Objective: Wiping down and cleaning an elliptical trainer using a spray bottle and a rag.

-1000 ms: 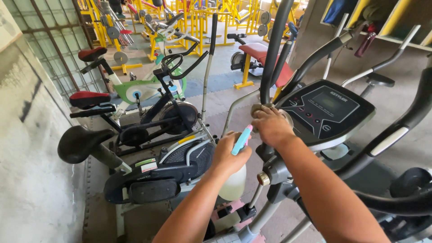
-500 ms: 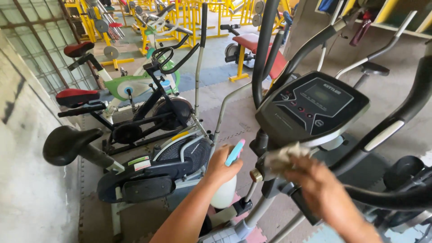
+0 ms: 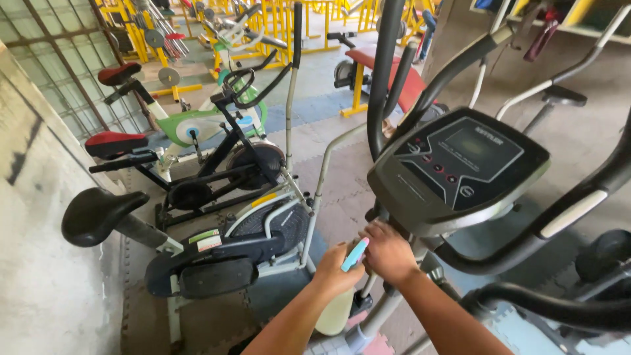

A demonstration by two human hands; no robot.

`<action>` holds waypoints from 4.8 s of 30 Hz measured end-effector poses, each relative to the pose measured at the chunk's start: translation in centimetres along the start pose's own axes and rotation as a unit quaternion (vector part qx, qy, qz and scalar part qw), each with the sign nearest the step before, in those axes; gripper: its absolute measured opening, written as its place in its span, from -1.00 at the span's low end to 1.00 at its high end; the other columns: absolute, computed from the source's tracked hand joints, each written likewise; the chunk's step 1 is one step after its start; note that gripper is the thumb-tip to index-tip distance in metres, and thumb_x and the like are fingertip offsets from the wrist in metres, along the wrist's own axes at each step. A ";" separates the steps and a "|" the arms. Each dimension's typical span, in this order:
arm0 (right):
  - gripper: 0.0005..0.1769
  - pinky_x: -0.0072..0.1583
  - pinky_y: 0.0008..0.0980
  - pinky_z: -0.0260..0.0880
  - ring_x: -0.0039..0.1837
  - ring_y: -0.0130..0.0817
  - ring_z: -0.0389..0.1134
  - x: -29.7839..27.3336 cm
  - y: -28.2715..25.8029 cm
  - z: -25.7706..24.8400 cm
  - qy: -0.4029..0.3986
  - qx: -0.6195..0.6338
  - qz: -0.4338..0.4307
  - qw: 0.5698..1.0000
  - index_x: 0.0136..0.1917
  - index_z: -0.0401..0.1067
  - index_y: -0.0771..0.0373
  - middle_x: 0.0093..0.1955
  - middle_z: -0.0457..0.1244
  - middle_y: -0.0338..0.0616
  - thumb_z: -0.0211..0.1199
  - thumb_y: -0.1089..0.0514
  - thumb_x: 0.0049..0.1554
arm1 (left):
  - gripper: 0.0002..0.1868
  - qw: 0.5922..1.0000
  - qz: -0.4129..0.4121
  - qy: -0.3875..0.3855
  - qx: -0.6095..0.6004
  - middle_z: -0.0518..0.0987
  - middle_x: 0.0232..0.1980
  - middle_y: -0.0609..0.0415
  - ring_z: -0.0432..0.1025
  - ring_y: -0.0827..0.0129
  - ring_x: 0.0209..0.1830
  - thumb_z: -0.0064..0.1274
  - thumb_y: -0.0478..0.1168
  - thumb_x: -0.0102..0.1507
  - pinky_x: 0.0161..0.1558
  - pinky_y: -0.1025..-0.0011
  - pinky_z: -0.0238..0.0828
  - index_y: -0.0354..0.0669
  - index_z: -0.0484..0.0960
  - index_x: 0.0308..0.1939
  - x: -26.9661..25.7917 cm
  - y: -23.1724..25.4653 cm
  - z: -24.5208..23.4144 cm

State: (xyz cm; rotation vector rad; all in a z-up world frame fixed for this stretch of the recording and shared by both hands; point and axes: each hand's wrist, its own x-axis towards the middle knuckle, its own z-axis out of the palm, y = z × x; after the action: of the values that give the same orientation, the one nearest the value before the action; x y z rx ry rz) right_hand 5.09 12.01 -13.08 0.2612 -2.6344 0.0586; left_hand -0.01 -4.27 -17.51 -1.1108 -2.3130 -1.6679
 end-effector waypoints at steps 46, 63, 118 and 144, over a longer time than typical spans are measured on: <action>-0.48 0.36 -0.09 0.31 0.33 0.02 0.31 -9.2 -5.0 -7.0 0.312 -0.028 0.124 0.942 0.21 0.50 0.21 0.25 0.31 -0.06 0.25 0.47 -0.03 | -0.72 0.990 0.025 -0.126 -0.051 0.66 -0.27 -0.13 0.58 -0.03 -0.24 0.13 -0.19 0.10 -0.19 0.16 0.49 -0.22 0.69 -0.15 0.3 3.1 -0.7; -0.47 0.29 -0.26 0.19 0.37 -0.27 0.20 -7.0 -1.9 -4.7 0.130 -0.275 0.082 0.949 0.32 0.51 0.04 0.31 0.24 -0.31 0.22 0.12 0.06 | -0.78 0.978 0.007 -0.172 -0.119 0.62 -0.34 -0.13 0.54 0.07 -0.34 0.07 -0.17 0.11 -0.27 0.22 0.44 -0.23 0.65 -0.26 0.9 2.9 -0.2; -0.45 0.52 0.18 -0.14 0.52 -0.14 0.11 -10.6 -1.3 -17.6 -0.016 -0.287 0.104 0.952 0.35 0.37 0.09 0.41 0.20 -0.08 0.10 0.13 0.06 | -0.74 0.984 0.068 -0.136 -0.092 0.62 -0.23 -0.17 0.53 -0.05 -0.24 0.05 -0.26 0.07 -0.17 0.17 0.47 -0.26 0.61 -0.19 2.1 10.2 -0.1; -0.17 0.53 0.29 -0.26 0.69 -0.31 -0.24 -10.5 5.1 -25.2 -0.255 -0.517 -0.013 0.817 0.57 0.11 -0.39 0.68 -0.06 -0.54 0.23 -0.07 0.05 | -0.76 0.979 0.068 -0.177 -0.071 0.65 -0.31 -0.10 0.57 0.00 -0.26 0.10 -0.16 0.10 -0.19 0.17 0.48 -0.18 0.66 -0.22 -0.5 11.6 2.3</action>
State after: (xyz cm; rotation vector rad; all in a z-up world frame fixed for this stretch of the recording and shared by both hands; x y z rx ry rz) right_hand 24.93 21.03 4.11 -0.0941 -2.6975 -1.5962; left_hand 7.96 -0.92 -9.48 -1.6772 -2.2677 -1.7249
